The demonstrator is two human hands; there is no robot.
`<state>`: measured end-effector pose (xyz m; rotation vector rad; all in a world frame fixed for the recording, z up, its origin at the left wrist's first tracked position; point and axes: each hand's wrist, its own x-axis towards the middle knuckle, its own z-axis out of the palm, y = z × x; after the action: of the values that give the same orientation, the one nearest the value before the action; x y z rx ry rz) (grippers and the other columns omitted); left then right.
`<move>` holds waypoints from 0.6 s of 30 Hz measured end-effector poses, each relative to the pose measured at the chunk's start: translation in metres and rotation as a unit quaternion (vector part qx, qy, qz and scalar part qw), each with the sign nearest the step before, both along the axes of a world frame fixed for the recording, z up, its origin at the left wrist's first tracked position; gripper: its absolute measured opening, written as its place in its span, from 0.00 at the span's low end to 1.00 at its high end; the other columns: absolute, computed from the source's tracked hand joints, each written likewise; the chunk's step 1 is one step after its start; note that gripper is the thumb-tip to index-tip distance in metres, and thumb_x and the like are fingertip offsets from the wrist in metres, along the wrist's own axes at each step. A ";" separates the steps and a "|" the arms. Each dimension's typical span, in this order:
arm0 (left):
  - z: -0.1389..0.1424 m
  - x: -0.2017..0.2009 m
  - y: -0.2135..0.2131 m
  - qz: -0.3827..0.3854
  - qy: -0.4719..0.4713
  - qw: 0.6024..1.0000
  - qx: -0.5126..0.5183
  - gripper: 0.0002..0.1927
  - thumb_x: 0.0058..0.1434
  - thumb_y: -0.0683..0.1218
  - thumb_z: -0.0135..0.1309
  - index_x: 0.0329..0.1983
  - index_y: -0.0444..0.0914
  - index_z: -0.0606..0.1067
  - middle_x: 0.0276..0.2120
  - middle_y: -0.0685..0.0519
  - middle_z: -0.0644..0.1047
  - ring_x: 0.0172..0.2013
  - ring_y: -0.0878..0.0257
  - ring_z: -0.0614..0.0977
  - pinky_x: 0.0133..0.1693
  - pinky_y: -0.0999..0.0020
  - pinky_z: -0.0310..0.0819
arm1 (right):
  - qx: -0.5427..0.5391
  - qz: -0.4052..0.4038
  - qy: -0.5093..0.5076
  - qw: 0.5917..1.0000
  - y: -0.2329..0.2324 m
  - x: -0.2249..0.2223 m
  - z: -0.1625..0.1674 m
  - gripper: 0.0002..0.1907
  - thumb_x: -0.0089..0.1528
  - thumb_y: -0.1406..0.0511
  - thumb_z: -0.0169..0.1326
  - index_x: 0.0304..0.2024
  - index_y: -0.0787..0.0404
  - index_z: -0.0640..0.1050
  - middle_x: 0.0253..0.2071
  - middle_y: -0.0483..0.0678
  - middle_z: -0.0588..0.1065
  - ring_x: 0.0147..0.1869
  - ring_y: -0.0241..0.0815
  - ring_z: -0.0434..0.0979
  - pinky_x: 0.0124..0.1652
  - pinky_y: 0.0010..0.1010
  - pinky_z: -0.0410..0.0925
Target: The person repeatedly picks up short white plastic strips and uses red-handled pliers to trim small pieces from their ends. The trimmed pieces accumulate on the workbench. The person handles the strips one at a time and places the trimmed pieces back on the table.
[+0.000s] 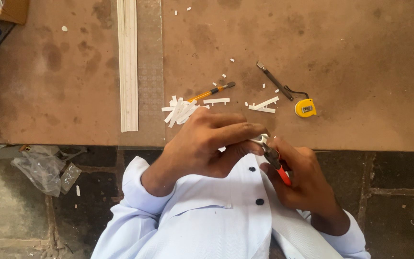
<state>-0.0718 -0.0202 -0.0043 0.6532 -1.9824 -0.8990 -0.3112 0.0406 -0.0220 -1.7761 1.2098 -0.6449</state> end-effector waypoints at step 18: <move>0.003 0.014 -0.006 -0.094 -0.081 0.986 -0.109 0.14 0.72 0.48 0.58 0.34 0.37 0.69 0.24 0.53 0.69 0.23 0.55 0.75 0.25 0.58 0.62 | 0.293 0.093 -0.140 0.941 0.002 -0.019 -0.011 0.10 0.54 0.77 0.55 0.28 0.63 0.67 0.21 0.42 0.60 0.24 0.33 0.60 0.26 0.29 0.59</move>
<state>-0.0579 -0.0262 -0.0013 0.4300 -2.2798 -0.7429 -0.3303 0.0428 -0.0325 -1.2270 0.8999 -0.3565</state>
